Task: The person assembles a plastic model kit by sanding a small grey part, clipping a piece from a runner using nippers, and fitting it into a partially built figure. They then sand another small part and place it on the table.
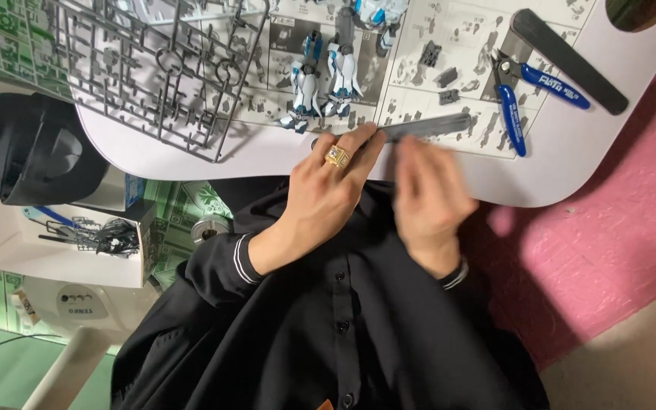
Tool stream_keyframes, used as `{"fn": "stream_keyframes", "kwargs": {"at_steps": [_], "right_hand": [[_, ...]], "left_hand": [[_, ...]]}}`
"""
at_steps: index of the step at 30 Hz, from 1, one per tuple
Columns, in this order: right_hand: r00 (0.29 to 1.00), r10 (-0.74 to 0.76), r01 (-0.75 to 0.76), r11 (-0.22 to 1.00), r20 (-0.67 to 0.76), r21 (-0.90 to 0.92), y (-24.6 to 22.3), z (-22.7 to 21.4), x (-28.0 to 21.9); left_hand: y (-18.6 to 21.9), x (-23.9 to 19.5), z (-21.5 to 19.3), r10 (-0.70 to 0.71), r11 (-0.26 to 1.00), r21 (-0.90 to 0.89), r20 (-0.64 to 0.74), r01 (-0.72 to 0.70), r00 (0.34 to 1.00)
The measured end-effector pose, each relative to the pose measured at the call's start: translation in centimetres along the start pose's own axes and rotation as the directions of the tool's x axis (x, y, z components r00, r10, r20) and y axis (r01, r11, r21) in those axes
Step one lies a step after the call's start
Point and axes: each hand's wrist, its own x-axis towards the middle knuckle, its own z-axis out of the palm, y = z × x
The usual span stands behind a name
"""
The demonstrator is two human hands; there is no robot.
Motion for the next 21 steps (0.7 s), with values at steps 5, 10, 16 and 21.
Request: {"fn": "stream_keyframes", "kwargs": {"at_steps": [5, 10, 16, 21], "right_hand": [[0.999, 0.023, -0.023, 1.000, 0.028, 0.009, 1.3, -0.8, 0.7], [0.998, 0.040, -0.039, 0.999, 0.048, -0.014, 0.2, -0.6, 0.9], [0.995, 0.072, -0.074, 0.997, 0.064, 0.020, 1.8, -1.3, 1.1], [0.989, 0.078, -0.084, 0.996, 0.124, 0.041, 0.3, -0.3, 0.5]], "left_hand": [[-0.5, -0.4, 0.5, -0.001, 1.000, -0.025, 0.001, 0.001, 1.000], [-0.4, -0.1, 0.1, 0.005, 1.000, -0.024, 0.021, -0.004, 1.000], [-0.6, -0.5, 0.6, -0.010, 1.000, -0.029, 0.000, 0.010, 1.000], [-0.6, -0.2, 0.4, -0.013, 1.000, -0.013, 0.035, 0.013, 0.999]]}}
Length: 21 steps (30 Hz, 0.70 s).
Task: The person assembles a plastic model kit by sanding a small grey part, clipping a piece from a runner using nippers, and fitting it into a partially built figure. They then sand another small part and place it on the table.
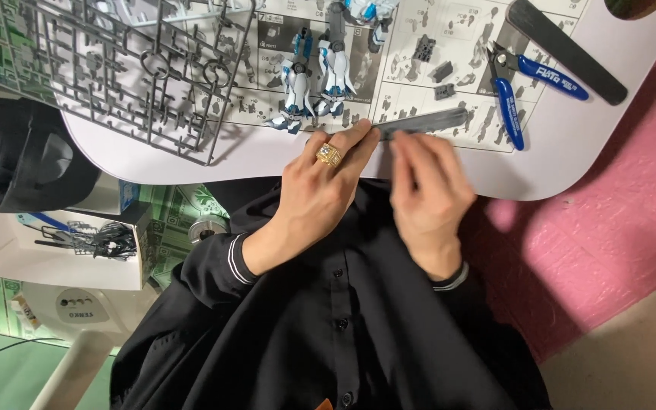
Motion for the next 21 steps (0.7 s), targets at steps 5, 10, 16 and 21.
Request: {"fn": "stream_keyframes", "kwargs": {"at_steps": [5, 10, 16, 21], "right_hand": [[0.999, -0.034, 0.033, 0.999, -0.026, -0.027, 1.3, -0.7, 0.7], [0.998, -0.054, 0.055, 0.998, -0.019, 0.010, -0.8, -0.2, 0.9], [0.998, -0.067, 0.065, 0.996, -0.021, -0.060, 0.2, -0.6, 0.9], [0.996, 0.066, -0.081, 0.948, 0.060, 0.307, 0.2, -1.1, 1.4]], "left_hand": [[0.0, -0.4, 0.2, -0.011, 0.999, -0.033, -0.002, 0.011, 1.000], [-0.1, 0.0, -0.2, -0.038, 0.997, -0.062, 0.025, 0.040, 0.999], [0.0, -0.5, 0.4, -0.026, 0.997, -0.079, -0.017, 0.024, 1.000], [0.6, 0.4, -0.4, -0.078, 0.991, -0.111, -0.028, 0.074, 0.997]]}}
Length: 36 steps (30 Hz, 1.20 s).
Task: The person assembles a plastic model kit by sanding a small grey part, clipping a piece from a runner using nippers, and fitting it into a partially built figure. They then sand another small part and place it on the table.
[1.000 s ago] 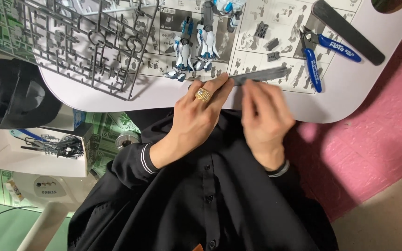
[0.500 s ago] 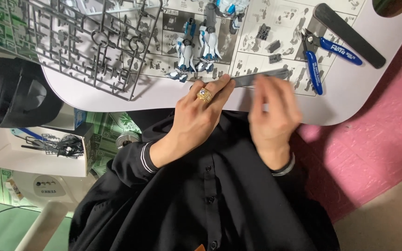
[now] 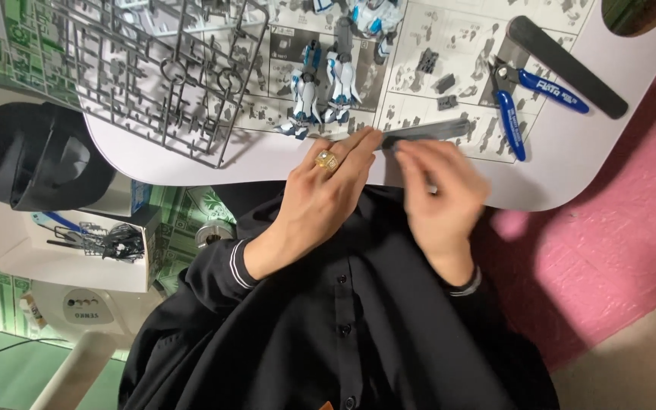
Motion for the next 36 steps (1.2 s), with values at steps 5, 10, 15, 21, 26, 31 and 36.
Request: {"fn": "stream_keyframes", "kwargs": {"at_steps": [5, 10, 15, 21, 26, 31, 36], "right_hand": [[0.943, 0.280, -0.311, 0.562, 0.178, 0.766, 2.9, -1.0, -1.8], [0.890, 0.260, -0.405, 0.073, 0.375, 0.911, 4.0, -0.7, -2.6], [0.834, 0.300, -0.445, -0.128, 0.462, 0.886, 4.3, -0.7, -3.3], [0.852, 0.258, -0.423, -0.170, 0.455, 0.890, 3.1, -0.4, -2.7], [0.886, 0.239, -0.410, 0.005, 0.397, 0.912, 3.4, -1.0, -2.2], [0.929, 0.069, -0.352, 0.459, 0.363, 0.816, 3.2, -3.7, 0.3], [0.993, 0.001, -0.034, 0.959, 0.118, 0.283, 3.7, -5.8, 4.1]], "left_hand": [[0.4, 0.5, -0.6, 0.008, 0.994, -0.107, -0.044, -0.013, 0.999], [1.1, 1.2, -1.5, -0.029, 0.949, -0.314, -0.066, 0.007, 0.997], [2.5, 2.8, -3.1, -0.120, 0.708, -0.679, 0.156, 0.195, 0.980], [3.3, 3.0, -2.2, -0.143, 0.605, -0.765, 0.169, 0.221, 0.975], [3.4, 3.0, -1.8, -0.183, 0.358, -0.866, 0.301, 0.349, 0.936], [2.9, 2.7, -1.5, -0.217, 0.231, -0.872, 0.387, 0.432, 0.896], [2.0, 1.3, 0.5, -0.059, 0.884, -0.461, 0.057, 0.079, 0.997]]}}
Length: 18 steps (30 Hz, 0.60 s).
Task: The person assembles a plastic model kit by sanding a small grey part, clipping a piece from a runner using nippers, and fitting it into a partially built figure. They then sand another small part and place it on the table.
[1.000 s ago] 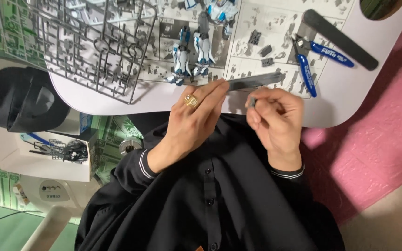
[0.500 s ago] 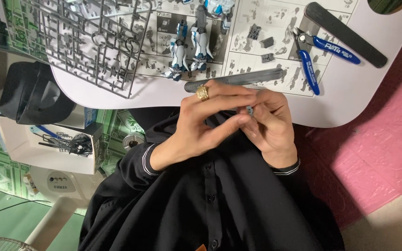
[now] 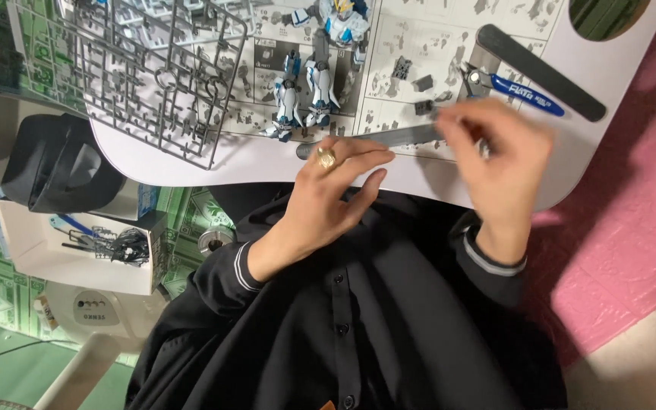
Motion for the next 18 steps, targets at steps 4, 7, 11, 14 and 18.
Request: {"fn": "stream_keyframes", "kwargs": {"at_steps": [4, 7, 11, 14, 18], "right_hand": [[0.997, -0.054, 0.068, 0.953, 0.056, -0.294, -1.2, 0.1, 2.4], [0.995, -0.072, 0.092, 0.934, 0.070, -0.346, -0.7, 0.7, 3.3], [0.980, -0.176, 0.199, 0.827, 0.095, -0.525, -0.4, 1.2, 3.9], [0.969, -0.217, 0.248, 0.795, 0.121, -0.553, -0.1, 1.7, 3.9], [0.946, -0.153, 0.294, 0.779, 0.287, -0.554, -0.4, 2.8, 4.3]], "left_hand": [[-0.5, -0.2, 0.0, 0.131, 0.942, 0.308, 0.017, -0.130, 0.991], [-0.7, -0.1, -0.3, 0.191, 0.894, 0.408, 0.021, -0.183, 0.981], [-1.7, -0.2, -0.4, 0.173, 0.899, 0.397, 0.062, -0.184, 0.983], [-1.9, -0.2, -0.4, 0.181, 0.894, 0.407, 0.060, -0.189, 0.982], [-1.5, 0.1, -0.7, 0.192, 0.901, 0.388, 0.046, -0.195, 0.980]]}}
